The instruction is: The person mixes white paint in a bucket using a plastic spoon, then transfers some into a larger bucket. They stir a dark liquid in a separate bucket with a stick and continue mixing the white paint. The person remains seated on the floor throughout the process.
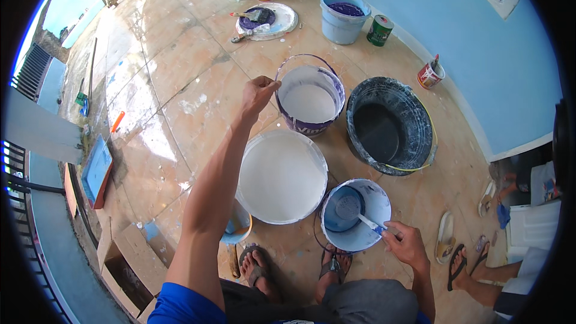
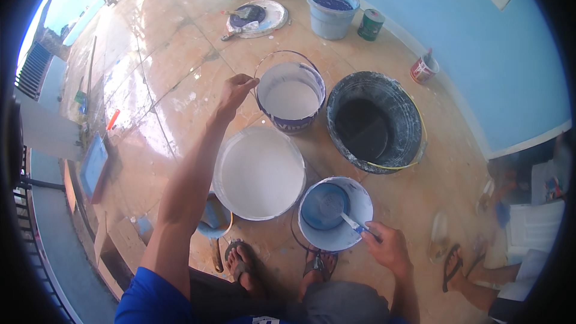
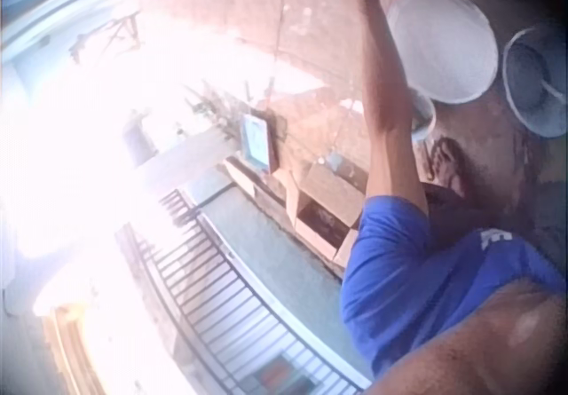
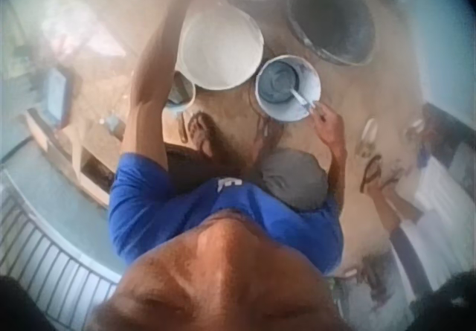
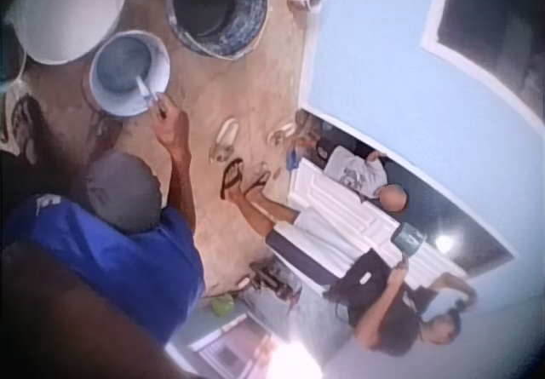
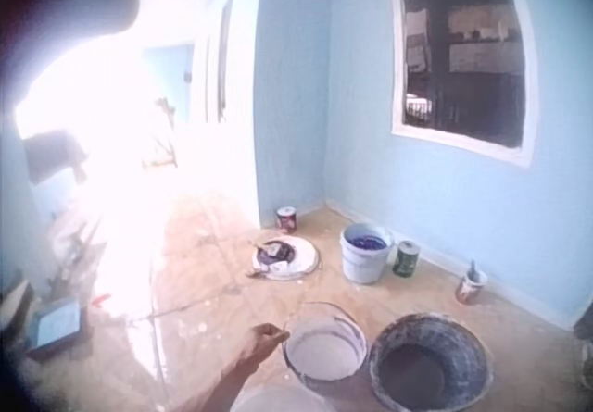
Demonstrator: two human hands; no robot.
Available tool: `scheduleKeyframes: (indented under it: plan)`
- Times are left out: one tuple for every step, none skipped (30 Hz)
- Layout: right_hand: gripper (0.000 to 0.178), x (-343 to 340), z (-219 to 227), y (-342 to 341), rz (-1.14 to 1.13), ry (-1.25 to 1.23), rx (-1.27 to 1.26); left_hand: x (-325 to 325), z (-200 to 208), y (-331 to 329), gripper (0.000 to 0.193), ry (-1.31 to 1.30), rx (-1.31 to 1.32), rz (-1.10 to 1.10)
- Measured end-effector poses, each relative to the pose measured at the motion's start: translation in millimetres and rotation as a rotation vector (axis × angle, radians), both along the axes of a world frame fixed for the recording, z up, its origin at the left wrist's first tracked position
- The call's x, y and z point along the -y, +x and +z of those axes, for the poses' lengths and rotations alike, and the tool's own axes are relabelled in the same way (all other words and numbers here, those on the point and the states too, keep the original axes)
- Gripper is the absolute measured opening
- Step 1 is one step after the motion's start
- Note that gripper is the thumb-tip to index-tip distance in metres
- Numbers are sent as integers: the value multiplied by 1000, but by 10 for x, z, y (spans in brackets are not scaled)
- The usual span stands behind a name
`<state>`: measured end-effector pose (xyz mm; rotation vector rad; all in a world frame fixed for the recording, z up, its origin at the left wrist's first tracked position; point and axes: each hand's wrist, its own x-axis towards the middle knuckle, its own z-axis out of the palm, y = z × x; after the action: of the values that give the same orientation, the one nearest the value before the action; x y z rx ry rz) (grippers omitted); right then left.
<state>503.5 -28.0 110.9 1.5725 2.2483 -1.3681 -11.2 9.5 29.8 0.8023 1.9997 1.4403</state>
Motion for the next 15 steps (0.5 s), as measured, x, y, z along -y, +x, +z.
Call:
scheduleKeyframes:
  plan:
    - [35,-28,44,4,8,15,5,16,53,3,32,0,-34,-61]
    - [34,-66,92,-4,16,29,9,35,105,3,34,0,-67,-122]
    - [34,-111,129,-6,23,44,16,54,146,1,32,-6,-107,-152]
    - [34,-180,146,0,44,162,48,81,188,-8,31,-13,-147,-182]
    - [34,-273,163,-8,70,279,79,121,222,-16,29,-21,-186,-207]
    - [33,-366,186,-53,97,396,109,158,247,-5,26,-18,-222,-198]
    - [32,-467,263,-174,128,514,86,140,270,36,24,-12,-259,-198]
    - [31,-592,349,-346,165,630,62,143,271,72,22,-9,-294,-192]
    - [30,-711,389,-535,154,606,-11,143,261,100,21,-12,-321,-205]
    - [29,-843,395,-741,145,581,-88,150,254,120,20,-16,-350,-215]
    - [28,-1011,254,-949,129,459,-307,139,268,131,20,-17,-382,-224]
    - [27,-1181,132,-1169,114,328,-520,134,296,153,20,-58,-383,-239]
    - [24,-1269,221,-1534,61,79,-575,163,270,157,20,-50,-433,-240]
    - [26,-1310,285,-1881,-21,-24,-650,161,253,174,20,-40,-486,-246]
    - [27,-1442,185,-2181,-72,-76,-716,163,251,186,20,-32,-541,-250]
